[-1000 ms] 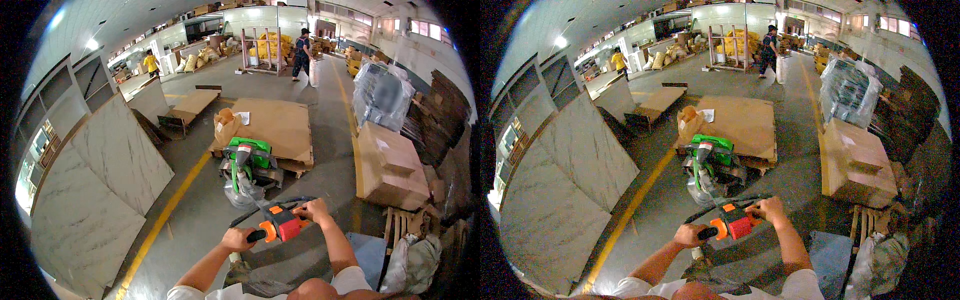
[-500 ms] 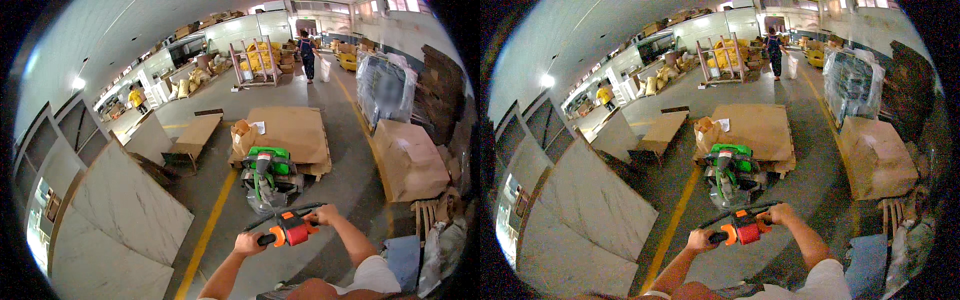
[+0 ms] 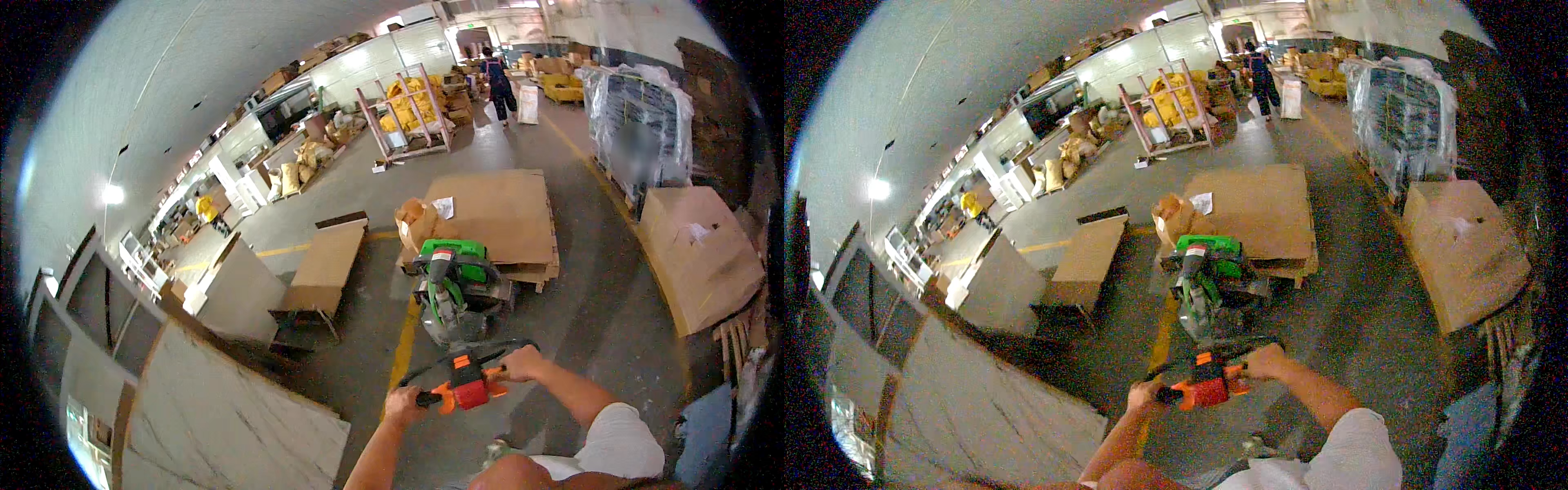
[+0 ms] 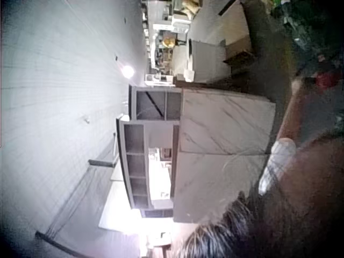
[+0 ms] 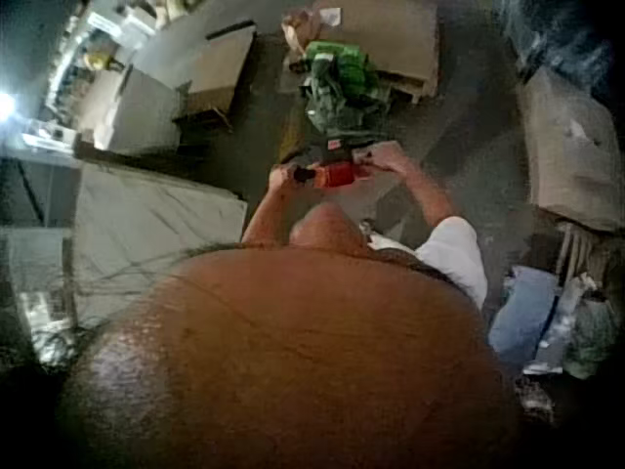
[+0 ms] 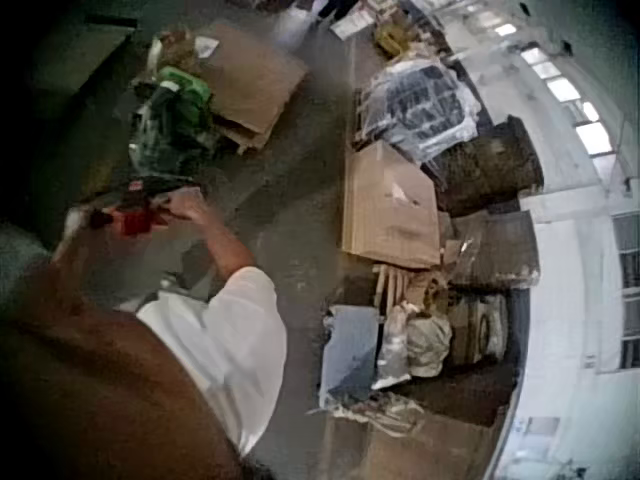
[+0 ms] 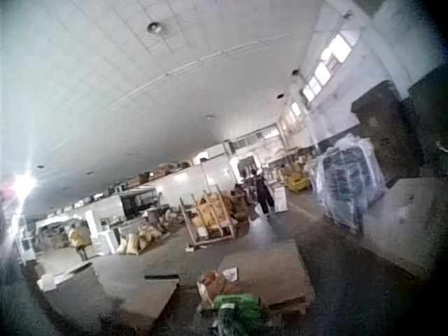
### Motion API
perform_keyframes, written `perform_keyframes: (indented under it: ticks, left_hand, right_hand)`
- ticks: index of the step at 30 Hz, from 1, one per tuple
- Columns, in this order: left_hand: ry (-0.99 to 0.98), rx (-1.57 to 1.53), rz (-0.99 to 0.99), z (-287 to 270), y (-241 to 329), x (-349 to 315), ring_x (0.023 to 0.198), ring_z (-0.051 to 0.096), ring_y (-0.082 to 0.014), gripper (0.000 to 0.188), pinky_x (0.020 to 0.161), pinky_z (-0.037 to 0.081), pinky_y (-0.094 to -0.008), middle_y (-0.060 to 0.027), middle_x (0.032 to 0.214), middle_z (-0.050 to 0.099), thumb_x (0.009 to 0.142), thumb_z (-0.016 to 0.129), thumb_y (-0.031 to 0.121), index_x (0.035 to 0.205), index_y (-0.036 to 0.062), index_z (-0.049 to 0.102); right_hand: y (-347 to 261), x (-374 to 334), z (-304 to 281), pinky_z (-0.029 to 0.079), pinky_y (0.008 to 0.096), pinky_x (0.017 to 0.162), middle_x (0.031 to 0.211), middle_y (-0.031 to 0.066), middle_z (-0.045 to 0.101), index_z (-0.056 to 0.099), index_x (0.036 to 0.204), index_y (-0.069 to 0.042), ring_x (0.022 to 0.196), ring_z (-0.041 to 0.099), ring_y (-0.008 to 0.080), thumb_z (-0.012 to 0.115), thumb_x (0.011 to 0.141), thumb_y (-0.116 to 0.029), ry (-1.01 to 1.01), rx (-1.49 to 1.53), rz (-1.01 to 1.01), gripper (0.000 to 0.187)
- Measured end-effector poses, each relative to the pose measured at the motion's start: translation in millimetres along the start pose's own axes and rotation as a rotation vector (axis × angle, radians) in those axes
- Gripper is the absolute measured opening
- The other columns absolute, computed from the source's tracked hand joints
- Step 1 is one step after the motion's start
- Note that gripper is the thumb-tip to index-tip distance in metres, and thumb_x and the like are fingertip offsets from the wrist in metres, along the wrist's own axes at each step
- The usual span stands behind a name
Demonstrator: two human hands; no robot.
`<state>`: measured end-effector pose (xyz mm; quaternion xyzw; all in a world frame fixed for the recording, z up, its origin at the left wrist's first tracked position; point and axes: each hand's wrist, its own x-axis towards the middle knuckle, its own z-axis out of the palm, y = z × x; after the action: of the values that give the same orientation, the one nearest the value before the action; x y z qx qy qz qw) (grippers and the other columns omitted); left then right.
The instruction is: The person navigates through a warehouse while pulling an empty electric pallet jack, turning the handle to steer around stacks of boxes and bags.
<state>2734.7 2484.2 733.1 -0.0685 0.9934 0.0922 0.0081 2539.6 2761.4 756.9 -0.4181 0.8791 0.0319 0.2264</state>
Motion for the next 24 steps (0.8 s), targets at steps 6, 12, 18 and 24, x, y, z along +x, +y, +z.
perform_keyframes:
  ticks: [6,12,18,24]
  left_hand:
    - [0.103,0.115,-0.182,-23.2,-148.8,121.3,0.103,0.051,-0.0268,0.035,0.091,0.036,-0.0470,-0.0031,0.098,0.060,0.062,0.072,0.016,0.094,0.0188,0.062]
    - [0.029,-0.015,0.034,-80.9,-225.5,245.2,0.096,0.055,-0.0290,0.030,0.092,0.036,-0.0453,-0.0053,0.088,0.062,0.060,0.074,0.019,0.087,0.0173,0.063]
    - [0.008,-0.033,0.191,-74.1,-272.5,361.1,0.089,0.059,-0.0293,0.032,0.095,0.035,-0.0470,-0.0090,0.083,0.064,0.058,0.076,0.023,0.086,0.0119,0.064]
    - [0.175,-0.045,0.332,-69.6,-261.8,468.5,0.077,0.061,-0.0268,0.025,0.084,0.041,-0.0427,-0.0071,0.073,0.064,0.060,0.073,0.023,0.081,0.0128,0.064]
  right_hand:
    - [-34.7,161.5,-44.3,0.048,0.0423,0.071,0.089,0.0150,0.065,0.065,0.088,-0.011,0.084,0.063,0.0306,0.022,0.073,-0.082,0.047,0.186,-0.128,0.085]
    - [-56.3,238.6,-139.6,0.048,0.0407,0.069,0.058,0.0102,0.058,0.061,0.057,-0.005,0.065,0.062,0.0271,0.010,0.077,-0.079,-0.046,0.417,0.056,0.092]
    - [-12.3,314.8,-183.5,0.047,0.0425,0.072,0.064,0.0100,0.061,0.067,0.072,-0.007,0.076,0.063,0.0284,0.012,0.077,-0.079,-0.028,0.420,0.151,0.091]
    - [58.1,366.6,-236.1,0.047,0.0470,0.079,0.092,0.0178,0.064,0.067,0.089,-0.006,0.091,0.060,0.0367,0.019,0.080,-0.075,-0.010,0.441,0.247,0.085]
